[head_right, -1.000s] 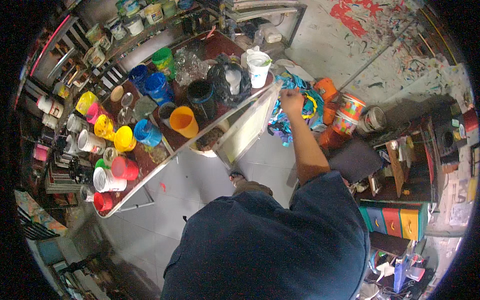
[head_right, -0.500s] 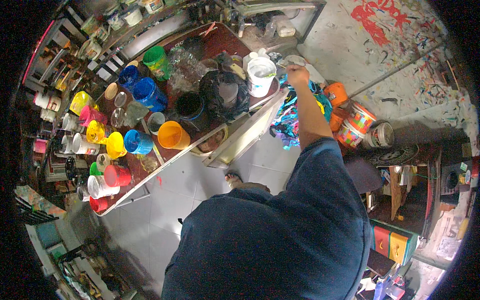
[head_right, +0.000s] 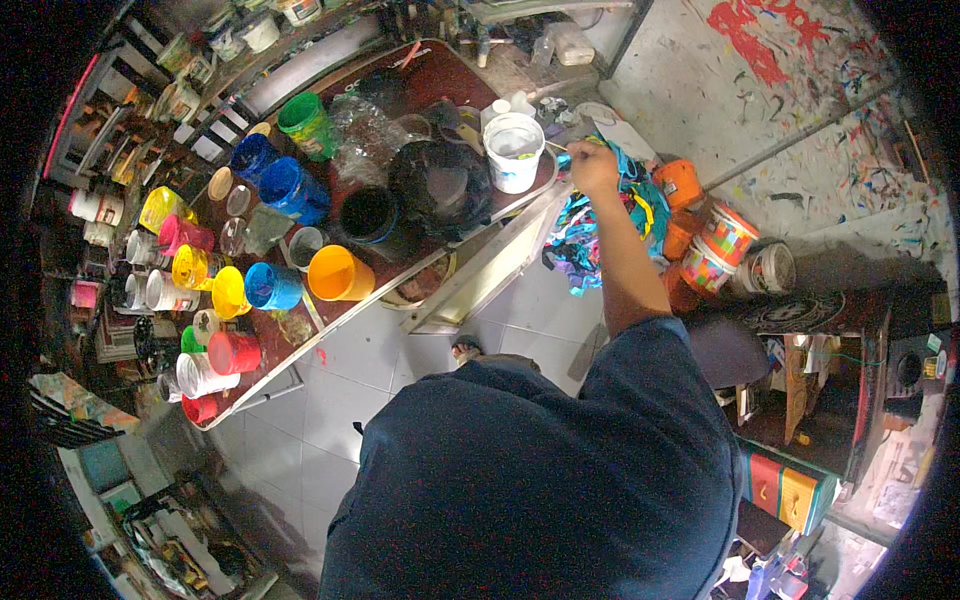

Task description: The person uses a small stick to apply white paint to a cartoon character design on a green t-shirt. They repeatedly dip the stick into a container of white paint and carefully fill in the design areas.

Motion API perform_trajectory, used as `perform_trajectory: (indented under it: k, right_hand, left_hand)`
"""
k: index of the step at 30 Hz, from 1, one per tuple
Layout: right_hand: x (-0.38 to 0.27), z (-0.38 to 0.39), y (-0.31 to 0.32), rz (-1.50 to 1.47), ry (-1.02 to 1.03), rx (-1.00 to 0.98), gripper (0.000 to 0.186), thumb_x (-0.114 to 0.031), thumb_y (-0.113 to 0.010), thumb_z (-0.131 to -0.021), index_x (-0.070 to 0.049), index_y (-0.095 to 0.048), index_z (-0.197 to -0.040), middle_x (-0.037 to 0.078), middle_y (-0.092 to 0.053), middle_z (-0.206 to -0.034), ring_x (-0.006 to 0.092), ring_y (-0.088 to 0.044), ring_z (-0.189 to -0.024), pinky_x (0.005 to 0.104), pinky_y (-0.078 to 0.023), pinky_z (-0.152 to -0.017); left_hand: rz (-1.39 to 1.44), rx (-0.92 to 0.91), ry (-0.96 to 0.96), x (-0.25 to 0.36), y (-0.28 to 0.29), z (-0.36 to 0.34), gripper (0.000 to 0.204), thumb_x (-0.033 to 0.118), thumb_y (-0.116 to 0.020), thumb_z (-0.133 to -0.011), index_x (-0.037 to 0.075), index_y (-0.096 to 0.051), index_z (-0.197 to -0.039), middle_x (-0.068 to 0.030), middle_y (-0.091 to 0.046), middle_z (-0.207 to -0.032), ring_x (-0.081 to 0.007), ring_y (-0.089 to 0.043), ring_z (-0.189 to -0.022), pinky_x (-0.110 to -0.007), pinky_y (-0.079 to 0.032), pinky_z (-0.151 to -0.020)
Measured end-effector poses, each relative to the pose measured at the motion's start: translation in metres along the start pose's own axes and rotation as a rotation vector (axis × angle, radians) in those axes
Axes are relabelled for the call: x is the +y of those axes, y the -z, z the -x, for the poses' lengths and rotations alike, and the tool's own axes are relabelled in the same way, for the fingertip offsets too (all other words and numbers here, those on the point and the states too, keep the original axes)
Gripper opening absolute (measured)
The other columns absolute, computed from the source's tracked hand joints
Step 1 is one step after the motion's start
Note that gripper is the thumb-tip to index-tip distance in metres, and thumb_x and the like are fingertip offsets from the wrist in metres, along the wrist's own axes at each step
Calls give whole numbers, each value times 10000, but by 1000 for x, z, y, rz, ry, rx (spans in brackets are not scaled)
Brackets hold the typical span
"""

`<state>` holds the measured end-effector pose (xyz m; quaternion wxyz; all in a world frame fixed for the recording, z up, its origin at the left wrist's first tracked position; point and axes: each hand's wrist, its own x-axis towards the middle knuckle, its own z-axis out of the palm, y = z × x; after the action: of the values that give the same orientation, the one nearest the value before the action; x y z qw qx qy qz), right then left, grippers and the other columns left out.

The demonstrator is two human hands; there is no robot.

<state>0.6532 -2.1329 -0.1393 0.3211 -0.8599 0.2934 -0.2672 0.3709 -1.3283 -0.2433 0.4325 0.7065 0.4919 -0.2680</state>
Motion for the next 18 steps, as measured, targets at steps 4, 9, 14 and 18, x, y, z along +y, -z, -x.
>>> perform_trajectory:
  k: [4, 9, 14, 18]
  right_hand:
    - [-22, 17, 7, 143, -28, -26, 159, -112, -659, -892, -109, -792, -979, 145, -756, -900, 272, -731, -806, 364, -557, -743]
    - [-30, 40, 8, -56, 25, 37, 141, -94, -683, -877, -103, -782, -976, 149, -747, -877, 286, -717, -783, 371, -554, -741]
    - [-31, 46, 0, -60, 71, -11, 138, -72, -677, -876, -81, -775, -973, 156, -744, -899, 297, -717, -814, 370, -554, -765]
    - [-34, 52, -4, -60, 84, -6, 137, -75, -679, -872, -80, -778, -968, 162, -748, -918, 294, -724, -833, 370, -558, -782]
  left_hand:
    - [-10, -2, -10, 3, -3, 1, 351, 368, -692, -981, 22, -705, -1042, -54, -697, -873, -162, -634, -734, -342, -486, -626]
    - [-30, -15, -15, 5, -6, 1, 354, 369, -691, -980, 21, -706, -1041, -56, -698, -874, -164, -636, -737, -342, -488, -630]
    - [-35, -18, -21, 5, -6, 3, 356, 370, -690, -980, 19, -706, -1041, -57, -699, -875, -165, -638, -740, -342, -491, -635]
    - [-37, -26, -22, 3, -9, 4, 358, 370, -690, -980, 18, -707, -1040, -59, -699, -875, -166, -640, -742, -342, -493, -638]
